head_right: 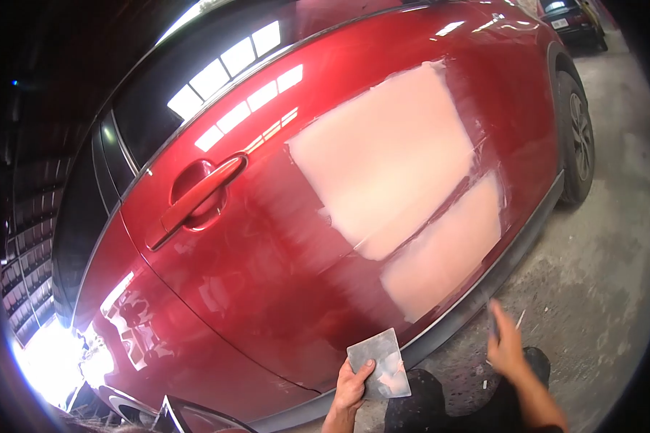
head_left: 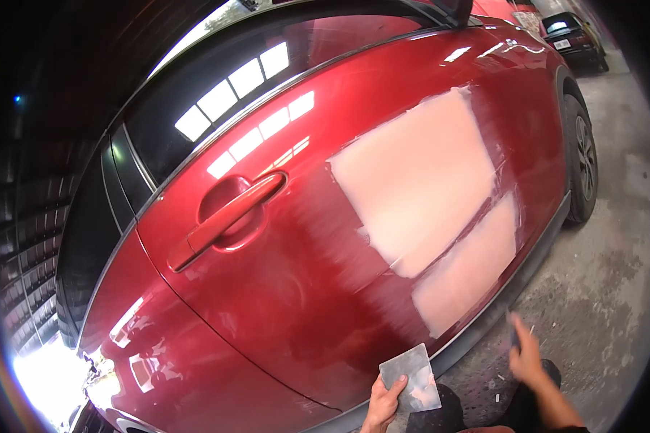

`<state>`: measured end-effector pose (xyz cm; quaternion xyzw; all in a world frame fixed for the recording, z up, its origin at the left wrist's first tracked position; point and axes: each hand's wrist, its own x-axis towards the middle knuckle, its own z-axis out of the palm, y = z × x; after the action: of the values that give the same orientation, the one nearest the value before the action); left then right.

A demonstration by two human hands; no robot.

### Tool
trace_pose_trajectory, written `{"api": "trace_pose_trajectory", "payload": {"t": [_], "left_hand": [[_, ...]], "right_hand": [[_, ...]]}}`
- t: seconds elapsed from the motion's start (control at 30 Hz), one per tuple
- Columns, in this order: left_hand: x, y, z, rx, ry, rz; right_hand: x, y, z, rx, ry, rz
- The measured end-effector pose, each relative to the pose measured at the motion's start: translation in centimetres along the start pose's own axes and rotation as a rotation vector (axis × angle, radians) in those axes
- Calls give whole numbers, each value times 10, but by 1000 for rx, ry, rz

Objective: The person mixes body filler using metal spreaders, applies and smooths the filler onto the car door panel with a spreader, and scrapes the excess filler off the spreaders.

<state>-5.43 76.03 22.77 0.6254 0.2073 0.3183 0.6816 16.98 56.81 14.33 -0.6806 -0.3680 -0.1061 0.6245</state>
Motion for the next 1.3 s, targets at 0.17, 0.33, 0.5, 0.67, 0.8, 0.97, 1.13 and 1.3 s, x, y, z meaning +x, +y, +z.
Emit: {"api": "trace_pose_trajectory", "payload": {"t": [0.17,0.33,0.5,0.67,0.8,0.97,1.13,1.3], "left_hand": [[-11,5,6,43,8,14],[-23,5,5,67,39,91],[-36,2,-14,36,115,158],[-38,8,-26,-47,220,166],[-29,14,-14,-50,175,113],[-21,21,14,-75,-4,35],[-4,-1,39,-224,-57,-156],[-6,-38,75,-406,68,-423]], "right_hand": [[200,-88,-68,-167,309,-497],[385,-104,-97,-294,514,-402],[420,-129,-108,-281,354,-66],[391,-150,-75,-282,338,-295],[353,-169,-109,-127,112,-392],[280,-138,-173,248,337,-321],[137,-81,-134,82,48,-215],[23,-72,-70,-134,-455,-336]]}}
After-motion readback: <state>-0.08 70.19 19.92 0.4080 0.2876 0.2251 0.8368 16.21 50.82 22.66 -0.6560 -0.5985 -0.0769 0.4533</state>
